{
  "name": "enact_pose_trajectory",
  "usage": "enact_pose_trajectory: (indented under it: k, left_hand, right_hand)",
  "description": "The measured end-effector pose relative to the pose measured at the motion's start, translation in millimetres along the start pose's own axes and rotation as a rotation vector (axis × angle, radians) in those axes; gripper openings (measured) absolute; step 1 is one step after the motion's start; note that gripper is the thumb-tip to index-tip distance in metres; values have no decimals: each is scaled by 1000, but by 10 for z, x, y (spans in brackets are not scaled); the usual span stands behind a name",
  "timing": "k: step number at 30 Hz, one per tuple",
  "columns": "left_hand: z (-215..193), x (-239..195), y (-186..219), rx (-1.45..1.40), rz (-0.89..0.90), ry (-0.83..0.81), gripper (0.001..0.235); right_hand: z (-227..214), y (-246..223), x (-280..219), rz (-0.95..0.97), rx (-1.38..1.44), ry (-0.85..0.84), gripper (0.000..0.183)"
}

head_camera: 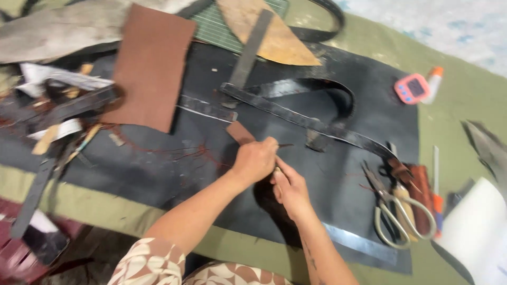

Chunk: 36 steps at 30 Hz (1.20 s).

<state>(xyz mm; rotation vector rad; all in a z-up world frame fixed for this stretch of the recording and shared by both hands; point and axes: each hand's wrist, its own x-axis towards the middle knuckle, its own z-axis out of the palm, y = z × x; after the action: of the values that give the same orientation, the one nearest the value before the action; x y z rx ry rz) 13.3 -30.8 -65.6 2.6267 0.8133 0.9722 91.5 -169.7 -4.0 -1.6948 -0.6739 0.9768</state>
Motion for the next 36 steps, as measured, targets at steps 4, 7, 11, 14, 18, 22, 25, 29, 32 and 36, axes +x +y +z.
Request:
enact_pose_trajectory:
  k: [4,7,11,14,18,22,25,29,32,36]
  left_hand:
    - [-105,77,37,-21,-45,20,16]
    - [-206,94,89,-115,-52,-4,11]
    - [-126,67,67,-118,-61,-34,14]
    - [-150,70,96,-147,-73,-35,16]
    - [-161,60,104,-125,-69,-7,13]
    - [-113,51,89,-159,-76,21,11]
    - [-137,46,142,-214,-70,2,12]
    - [-74,36,121,-220,-86,-44,9]
    - [-172,119,157,-293,-115,-45,11]
    - [-408,252,147,-184,-24,38,47]
  right_hand:
    - [-93,69,57,306,809,-221,54]
    - [-70,69,95,68,285,-57,44]
    - [-94,228,19,-397,-374,56,43]
    - [-100,213,-17,-423,-538,101,46]
    - [-69,134,-12,-155,44,-8,46]
    - [-138,20,-15,268,930,-286,50]
    - [-152,98,36,158,688,-196,47]
    - [-171,425,272,-205,91,-21,43]
    - [-226,315,314,-283,53,-5,44]
    - [-369,125,286,-340,59,89,41]
